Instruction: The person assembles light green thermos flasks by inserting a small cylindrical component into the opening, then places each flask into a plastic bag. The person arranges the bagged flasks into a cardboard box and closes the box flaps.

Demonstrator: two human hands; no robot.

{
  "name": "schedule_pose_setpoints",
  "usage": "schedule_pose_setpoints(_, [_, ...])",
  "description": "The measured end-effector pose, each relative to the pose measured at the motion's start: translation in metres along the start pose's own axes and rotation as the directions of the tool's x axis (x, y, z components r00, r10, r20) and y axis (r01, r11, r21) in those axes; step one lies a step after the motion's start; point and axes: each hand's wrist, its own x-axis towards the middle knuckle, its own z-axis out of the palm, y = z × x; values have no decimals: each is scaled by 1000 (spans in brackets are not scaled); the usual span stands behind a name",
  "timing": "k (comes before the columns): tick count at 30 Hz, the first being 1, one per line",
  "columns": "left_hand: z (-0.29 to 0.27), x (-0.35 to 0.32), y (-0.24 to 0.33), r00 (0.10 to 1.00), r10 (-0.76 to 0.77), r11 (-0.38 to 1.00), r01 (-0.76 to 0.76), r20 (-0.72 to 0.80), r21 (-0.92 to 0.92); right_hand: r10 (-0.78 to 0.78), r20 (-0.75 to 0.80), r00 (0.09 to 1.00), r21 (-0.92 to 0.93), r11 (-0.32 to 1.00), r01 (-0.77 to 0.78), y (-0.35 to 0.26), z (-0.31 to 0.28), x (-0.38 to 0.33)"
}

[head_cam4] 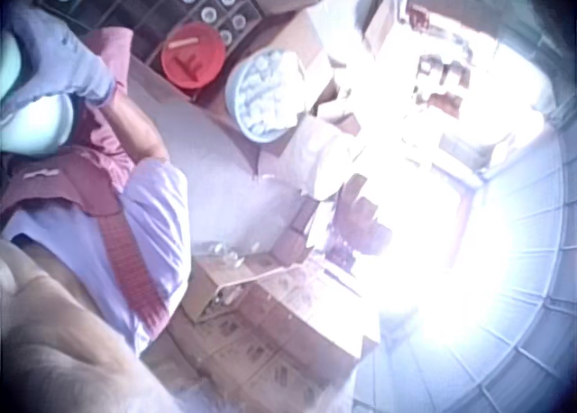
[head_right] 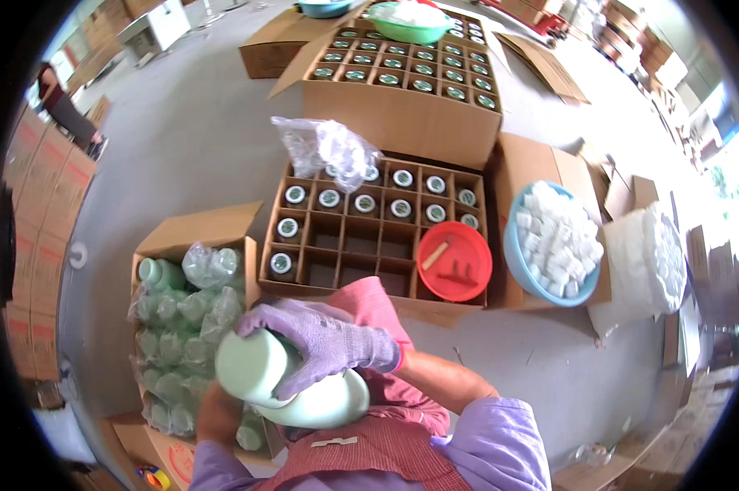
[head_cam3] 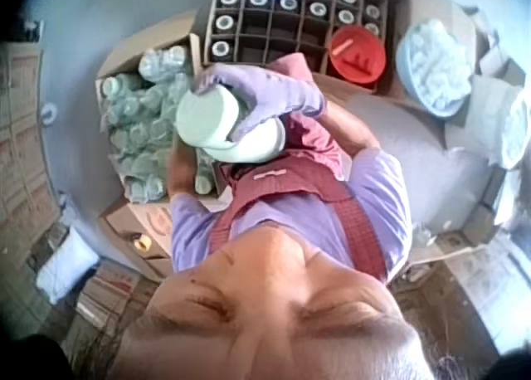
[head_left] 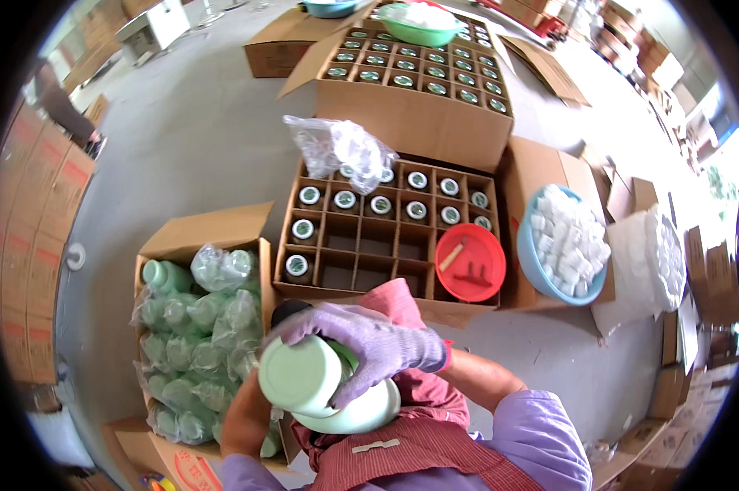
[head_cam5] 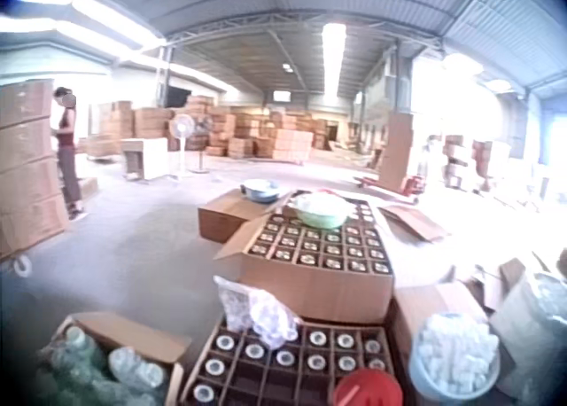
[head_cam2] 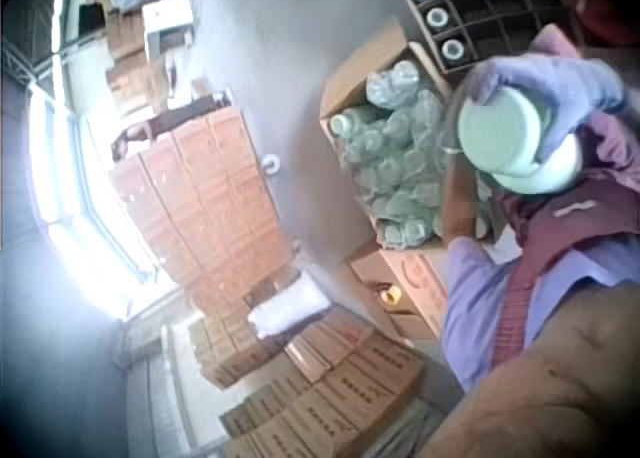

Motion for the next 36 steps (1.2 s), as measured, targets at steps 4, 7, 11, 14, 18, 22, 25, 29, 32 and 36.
schedule_pose_setpoints(4, [70, 26, 6, 1000, -26, 992, 26, 5, -122, 98, -100, 990, 408, 912, -49, 49, 12, -60])
schedule_pose_setpoints(7, [47, 5, 8, 987, -115, 990, 105, -110, -94, 72, -211, 975, 729, 676, 108, 47, 6, -73])
schedule_pose_setpoints(11, [47, -15, 48, 894, -379, 712, 117, -238, -693, 111, -511, 852, -114, 974, -195, 50, 10, -83])
schedule_pose_setpoints(14, [73, -22, 56, 854, -405, 669, 32, -328, -743, 137, -496, 858, -148, 960, -239, 18, 26, -73])
schedule_pose_setpoints(18, [92, -12, 56, 739, -207, 978, 134, -642, -160, 278, -489, 827, 151, 961, -233, 45, 13, -65])
schedule_pose_setpoints(22, [93, 13, 69, 808, -199, 966, 68, -554, -248, 198, -596, 778, 435, 895, 105, 75, -14, -74])
schedule_pose_setpoints(25, [67, 10, 72, 933, -304, 899, 214, -192, -382, 536, -810, 240, 575, 806, 141, 110, -57, -109])
schedule_pose_setpoints(29, [51, 8, 82, 909, -380, 912, 339, -169, -230, 177, -963, -203, 268, 713, -648, 213, -111, -220])
schedule_pose_setpoints(32, [63, 3, 75, 877, -435, 892, 387, -207, -236, -97, -995, 17, -22, 50, -998, 268, -129, -298])
schedule_pose_setpoints(36, [52, 5, 84, 770, -628, 701, 496, -114, -512, 6, -858, 513, -513, 4, -859, 262, -137, -245])
